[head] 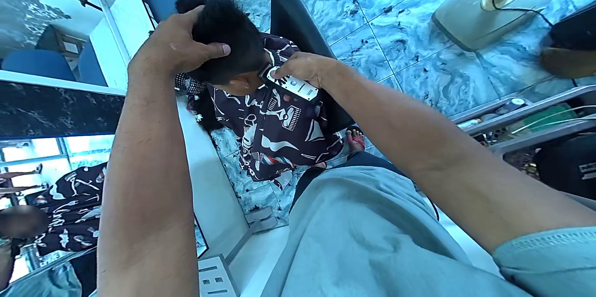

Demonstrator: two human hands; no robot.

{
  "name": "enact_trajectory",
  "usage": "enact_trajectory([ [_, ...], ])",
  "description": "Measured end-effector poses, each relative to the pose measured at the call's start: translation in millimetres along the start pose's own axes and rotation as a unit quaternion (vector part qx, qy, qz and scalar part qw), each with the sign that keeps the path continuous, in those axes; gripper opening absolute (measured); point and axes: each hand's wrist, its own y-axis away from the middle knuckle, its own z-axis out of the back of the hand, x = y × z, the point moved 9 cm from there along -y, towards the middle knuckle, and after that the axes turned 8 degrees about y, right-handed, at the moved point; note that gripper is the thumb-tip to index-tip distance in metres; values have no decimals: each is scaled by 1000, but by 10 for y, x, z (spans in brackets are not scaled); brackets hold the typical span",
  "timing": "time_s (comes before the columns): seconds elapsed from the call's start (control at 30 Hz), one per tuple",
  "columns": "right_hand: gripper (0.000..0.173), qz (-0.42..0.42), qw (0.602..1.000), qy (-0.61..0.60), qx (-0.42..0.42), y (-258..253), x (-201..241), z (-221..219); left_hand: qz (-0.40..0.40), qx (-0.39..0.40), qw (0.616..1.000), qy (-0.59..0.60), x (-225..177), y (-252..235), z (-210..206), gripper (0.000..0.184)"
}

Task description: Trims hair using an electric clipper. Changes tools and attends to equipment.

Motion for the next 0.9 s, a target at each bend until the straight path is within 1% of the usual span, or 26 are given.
enact_trajectory([
  [0.07, 41, 9, 1000, -17, 13, -21, 13, -7, -5, 0, 1000, 4, 2, -8, -3, 74],
  [0.17, 39, 2, 1000, 19, 11, -50, 3, -2, -5, 0, 1000, 2, 20, -10, -2, 75],
  [0.27, 38, 33, 999, -8, 31, -64, 43, -17, -1, 3, 1000, 4, -5, -8, 2, 74],
  [0.37, 38, 11, 1000, 21, 9, -59, 17, -20, -4, 6, 1000, 2, -7, -4, 3, 73],
  [0.47, 39, 29, 999, -6, 20, -71, 19, -28, -13, 8, 1000, 13, -36, -7, 0, 72],
  [0.57, 39, 18, 1000, 14, 9, -88, -2, -22, -11, 10, 1000, 17, -33, 10, -1, 72],
  [0.67, 38, 40, 999, 3, 22, -87, 46, -27, -12, 11, 1000, 16, -42, -2, -2, 70],
  [0.77, 37, 31, 999, 44, 9, -75, 56, -34, -16, 13, 1000, 16, -31, 0, 2, 69],
  [0.87, 36, 60, 998, -3, 25, -72, 112, -47, -12, 14, 1000, 17, -49, -3, 3, 69],
  [0.9, 35, 64, 998, -2, 28, -67, 119, -56, -10, 14, 1000, 17, -50, 6, 2, 69],
])
